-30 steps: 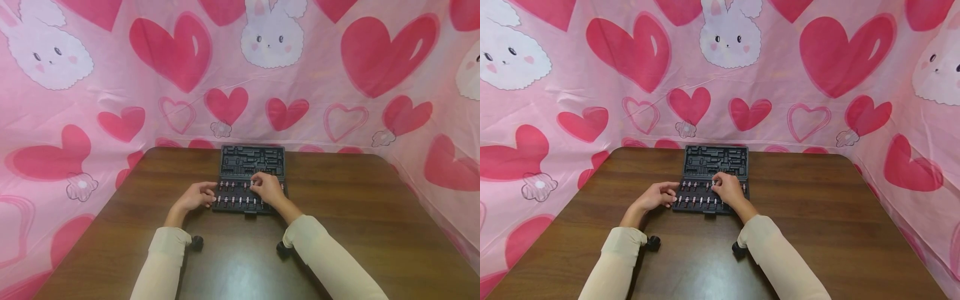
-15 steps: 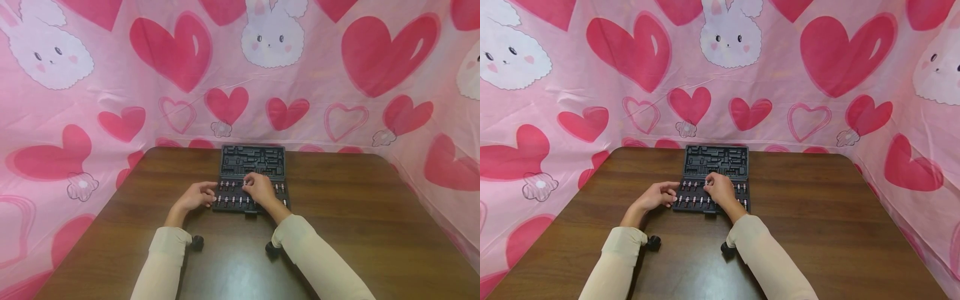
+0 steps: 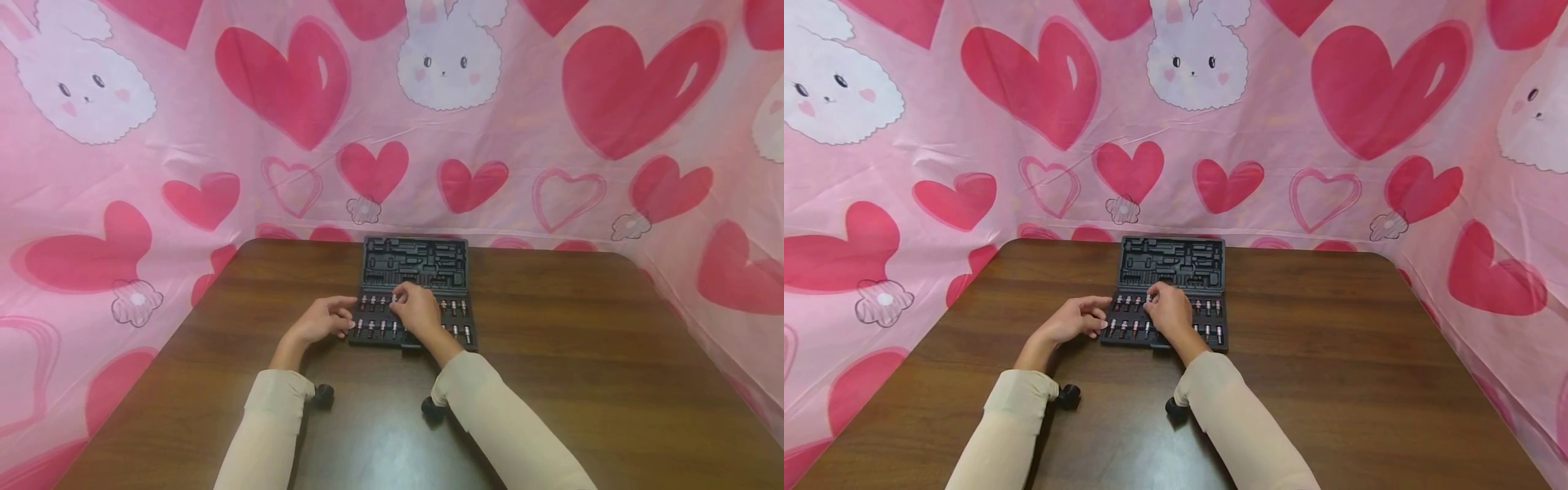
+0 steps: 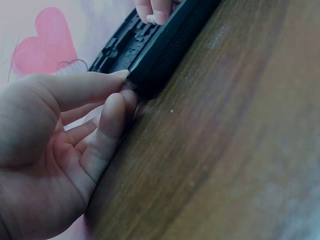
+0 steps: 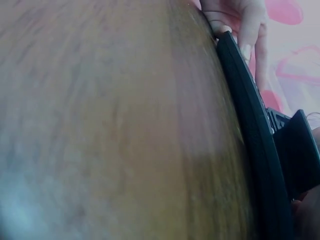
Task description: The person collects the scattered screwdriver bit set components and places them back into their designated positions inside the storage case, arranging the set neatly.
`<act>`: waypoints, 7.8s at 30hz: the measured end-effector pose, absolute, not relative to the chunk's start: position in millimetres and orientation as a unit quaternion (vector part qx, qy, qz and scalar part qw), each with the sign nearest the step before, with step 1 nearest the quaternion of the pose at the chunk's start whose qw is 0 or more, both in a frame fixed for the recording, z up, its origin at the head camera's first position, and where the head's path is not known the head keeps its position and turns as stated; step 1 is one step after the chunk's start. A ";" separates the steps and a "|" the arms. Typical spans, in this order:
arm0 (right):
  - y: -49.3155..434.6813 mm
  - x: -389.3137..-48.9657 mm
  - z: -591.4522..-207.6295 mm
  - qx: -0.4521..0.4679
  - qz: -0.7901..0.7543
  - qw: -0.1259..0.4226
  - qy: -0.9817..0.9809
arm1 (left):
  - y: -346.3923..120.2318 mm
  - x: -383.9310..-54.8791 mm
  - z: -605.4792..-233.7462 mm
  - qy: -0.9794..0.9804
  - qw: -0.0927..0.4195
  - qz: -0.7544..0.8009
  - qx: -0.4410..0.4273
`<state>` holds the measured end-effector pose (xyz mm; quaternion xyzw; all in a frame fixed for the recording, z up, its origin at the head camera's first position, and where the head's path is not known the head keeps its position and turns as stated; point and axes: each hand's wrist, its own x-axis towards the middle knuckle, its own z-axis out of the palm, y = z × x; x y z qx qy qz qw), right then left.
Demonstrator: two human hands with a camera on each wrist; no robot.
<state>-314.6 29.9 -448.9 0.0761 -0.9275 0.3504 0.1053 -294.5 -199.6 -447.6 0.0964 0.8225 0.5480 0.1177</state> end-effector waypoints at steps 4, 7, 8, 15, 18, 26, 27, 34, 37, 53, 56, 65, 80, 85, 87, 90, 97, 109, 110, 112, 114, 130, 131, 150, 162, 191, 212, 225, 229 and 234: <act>26.4 -314.0 -448.7 0.071 0.336 0.111 -0.933 | -198.4 -294.8 -446.3 0.822 0.121 0.547 0.097; 25.6 -314.5 -448.8 0.074 0.325 0.114 -0.936 | -198.2 -295.8 -447.0 0.821 0.125 0.547 0.101; 25.6 -314.8 -448.9 0.076 0.321 0.114 -0.937 | -198.1 -295.9 -447.1 0.821 0.126 0.548 0.101; 29.5 -315.7 -446.9 0.097 0.271 0.100 -0.953 | -198.4 -292.7 -445.4 0.822 0.121 0.548 0.099; 31.7 -315.0 -446.1 0.110 0.241 0.096 -0.959 | -199.7 -291.8 -445.3 0.820 0.117 0.551 0.102; 34.9 -314.5 -446.1 0.110 0.242 0.078 -0.961 | -200.5 -292.2 -447.3 0.821 0.118 0.550 0.102; 35.2 -314.6 -446.1 0.107 0.246 0.076 -0.960 | -200.2 -292.5 -447.4 0.820 0.117 0.550 0.102; 35.9 -315.1 -443.2 0.099 0.249 0.054 -0.962 | -197.9 -293.6 -447.5 0.820 0.114 0.552 0.098; 35.5 -315.9 -440.7 0.100 0.242 0.044 -0.964 | -197.5 -293.8 -447.7 0.820 0.116 0.552 0.096; 32.7 -320.6 -434.7 0.099 0.218 0.018 -0.971 | -199.6 -294.6 -447.7 0.820 0.118 0.552 0.098; 32.8 -320.6 -434.7 0.099 0.217 0.017 -0.971 | -199.3 -294.9 -447.8 0.819 0.116 0.553 0.101; 31.4 -320.5 -434.0 0.110 0.213 0.014 -0.971 | -200.8 -294.1 -447.6 0.824 0.119 0.547 0.088; 51.9 -316.9 -431.6 0.184 0.201 0.029 -0.962 | -198.0 -295.2 -442.7 0.814 0.126 0.558 0.101; 64.7 -315.6 -428.4 0.191 0.214 0.060 -0.956 | -198.5 -297.0 -440.5 0.824 0.135 0.543 0.089; 71.1 -315.5 -427.4 0.185 0.226 0.070 -0.954 | -198.7 -298.2 -439.6 0.827 0.137 0.539 0.082; 82.6 -315.8 -426.0 0.166 0.246 0.085 -0.951 | -198.6 -301.1 -438.3 0.834 0.130 0.530 0.080; 111.4 -324.1 -428.1 0.131 0.289 0.131 -0.939 | -192.3 -311.9 -434.6 0.846 0.083 0.521 0.077; 145.8 -333.6 -439.8 0.086 0.305 0.168 -0.933 | -182.8 -323.4 -440.3 0.851 0.014 0.522 0.059; 147.6 -334.2 -440.0 0.083 0.306 0.169 -0.933 | -182.7 -323.8 -440.7 0.847 0.014 0.528 0.053; 150.6 -335.2 -440.9 0.075 0.306 0.170 -0.934 | -182.9 -325.0 -441.6 0.843 0.014 0.536 0.044; 153.0 -336.3 -442.4 0.067 0.307 0.171 -0.934 | -183.2 -326.4 -442.2 0.842 0.018 0.538 0.035; 167.6 -343.9 -450.5 0.064 0.359 0.184 -0.913 | -181.4 -351.1 -445.7 0.836 0.021 0.545 0.066; 167.9 -344.3 -450.7 0.066 0.362 0.182 -0.912 | -180.7 -352.1 -445.1 0.833 0.023 0.548 0.066; 161.1 -345.7 -444.5 0.051 0.411 0.155 -0.897 | -172.7 -358.3 -431.2 0.832 0.022 0.552 0.054; 159.1 -345.0 -435.7 0.040 0.425 0.193 -0.883 | -170.5 -354.9 -417.6 0.830 0.007 0.556 0.043; 161.4 -323.6 -407.3 0.075 0.440 0.216 -0.868 | -168.4 -350.4 -386.5 0.817 -0.099 0.554 0.121; 174.5 -282.0 -389.7 0.108 0.444 0.215 -0.863 | -180.7 -313.7 -375.7 0.822 -0.116 0.540 0.141; 175.6 -260.7 -394.7 0.127 0.432 0.206 -0.869 | -186.6 -291.3 -378.2 0.838 -0.100 0.518 0.140; 176.7 -255.2 -397.4 0.137 0.425 0.201 -0.872 | -188.8 -286.7 -380.9 0.845 -0.099 0.503 0.152; 178.9 -248.8 -400.9 0.154 0.408 0.201 -0.877 | -192.0 -281.0 -385.1 0.855 -0.076 0.491 0.151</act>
